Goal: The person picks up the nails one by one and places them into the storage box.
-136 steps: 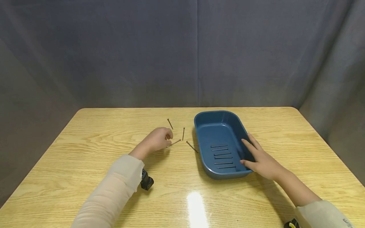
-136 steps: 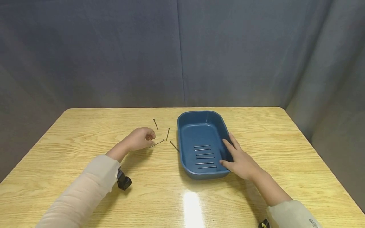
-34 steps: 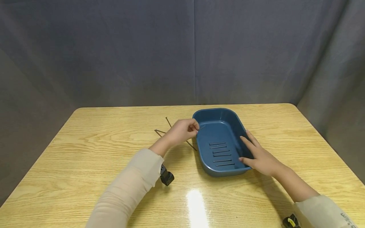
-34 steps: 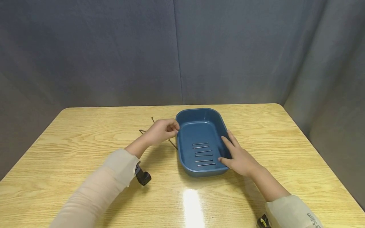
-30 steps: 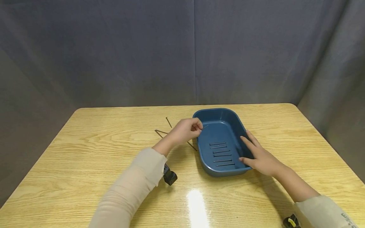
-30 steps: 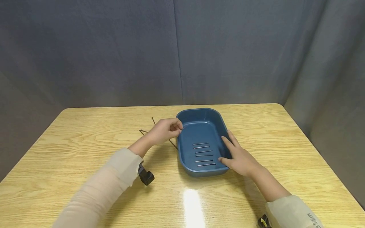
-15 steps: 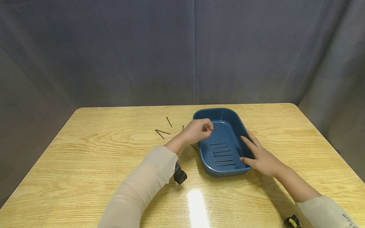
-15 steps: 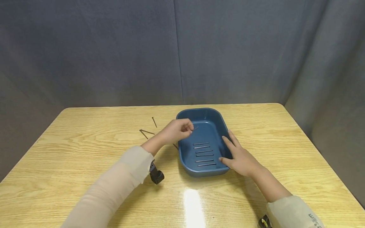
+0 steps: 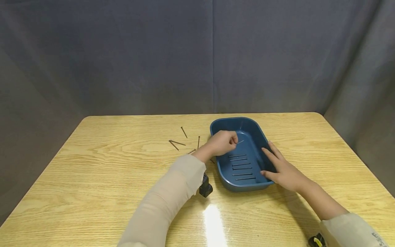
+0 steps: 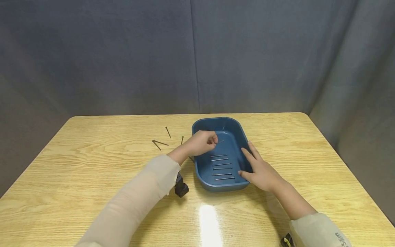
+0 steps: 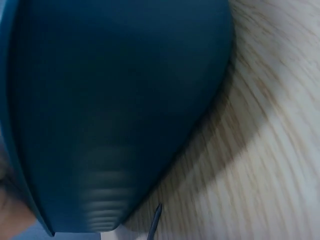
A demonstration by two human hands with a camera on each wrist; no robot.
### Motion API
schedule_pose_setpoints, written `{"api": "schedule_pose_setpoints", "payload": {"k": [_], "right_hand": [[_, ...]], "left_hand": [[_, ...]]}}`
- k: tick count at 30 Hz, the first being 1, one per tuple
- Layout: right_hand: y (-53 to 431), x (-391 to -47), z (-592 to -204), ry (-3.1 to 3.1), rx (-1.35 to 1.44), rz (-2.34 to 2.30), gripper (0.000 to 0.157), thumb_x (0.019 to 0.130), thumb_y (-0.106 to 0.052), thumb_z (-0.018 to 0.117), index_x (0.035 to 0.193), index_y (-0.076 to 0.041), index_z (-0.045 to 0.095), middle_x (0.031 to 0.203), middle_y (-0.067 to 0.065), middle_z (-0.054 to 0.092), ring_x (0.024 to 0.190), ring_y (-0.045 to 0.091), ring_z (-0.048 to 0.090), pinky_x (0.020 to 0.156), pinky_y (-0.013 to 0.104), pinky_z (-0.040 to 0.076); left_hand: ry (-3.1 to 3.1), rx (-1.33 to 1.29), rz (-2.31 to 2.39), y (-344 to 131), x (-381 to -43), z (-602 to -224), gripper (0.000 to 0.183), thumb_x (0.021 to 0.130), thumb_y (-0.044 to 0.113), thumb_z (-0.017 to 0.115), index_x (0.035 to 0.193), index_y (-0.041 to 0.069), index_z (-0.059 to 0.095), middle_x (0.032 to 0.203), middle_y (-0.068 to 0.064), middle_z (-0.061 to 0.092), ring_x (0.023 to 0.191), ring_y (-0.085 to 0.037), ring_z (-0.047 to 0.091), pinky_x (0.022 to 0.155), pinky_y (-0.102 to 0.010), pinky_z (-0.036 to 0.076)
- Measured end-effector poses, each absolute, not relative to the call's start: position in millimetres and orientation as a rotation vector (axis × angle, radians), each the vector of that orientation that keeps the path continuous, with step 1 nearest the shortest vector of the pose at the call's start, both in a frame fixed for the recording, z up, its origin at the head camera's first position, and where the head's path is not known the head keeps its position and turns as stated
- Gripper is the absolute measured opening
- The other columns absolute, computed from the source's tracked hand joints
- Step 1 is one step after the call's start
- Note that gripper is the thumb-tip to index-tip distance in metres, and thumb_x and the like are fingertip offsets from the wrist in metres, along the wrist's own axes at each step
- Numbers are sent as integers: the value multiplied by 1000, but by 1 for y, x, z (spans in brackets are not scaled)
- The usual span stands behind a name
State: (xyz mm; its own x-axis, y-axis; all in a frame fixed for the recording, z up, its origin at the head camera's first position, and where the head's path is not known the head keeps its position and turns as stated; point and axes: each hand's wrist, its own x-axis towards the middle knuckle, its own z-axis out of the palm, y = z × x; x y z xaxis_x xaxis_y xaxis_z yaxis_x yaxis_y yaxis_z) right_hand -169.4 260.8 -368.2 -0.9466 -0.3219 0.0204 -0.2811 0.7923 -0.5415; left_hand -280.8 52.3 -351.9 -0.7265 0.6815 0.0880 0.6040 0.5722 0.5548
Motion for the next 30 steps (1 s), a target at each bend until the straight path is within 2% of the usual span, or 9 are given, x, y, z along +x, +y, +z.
{"api": "schedule_pose_setpoints", "payload": {"k": [10, 21, 30], "right_hand": [[262, -169, -368, 2905, -485, -869, 70, 84, -26, 54, 137, -3, 14, 142, 14, -6, 122, 44, 11, 86, 60, 23], [262, -172, -367, 2893, -496, -881, 70, 84, -24, 54, 137, -2, 14, 142, 14, -6, 123, 43, 8, 87, 60, 21], [263, -173, -369, 2908, -493, -837, 70, 84, -28, 53, 137, -3, 14, 142, 13, -7, 123, 43, 10, 87, 59, 23]], "left_hand": [[2722, 1158, 552, 70, -281, -351, 8, 82, 8, 52, 89, 9, 56, 80, 2, 53, 69, -9, 45, 66, -18, 37], [2802, 1105, 269, 84, -282, -361, 5, 82, 12, 55, 78, 14, 52, 73, 5, 50, 67, -8, 45, 56, -20, 35], [2857, 1086, 101, 88, -282, -365, 5, 84, 14, 53, 85, 17, 56, 78, 6, 53, 70, -8, 49, 58, -24, 40]]}}
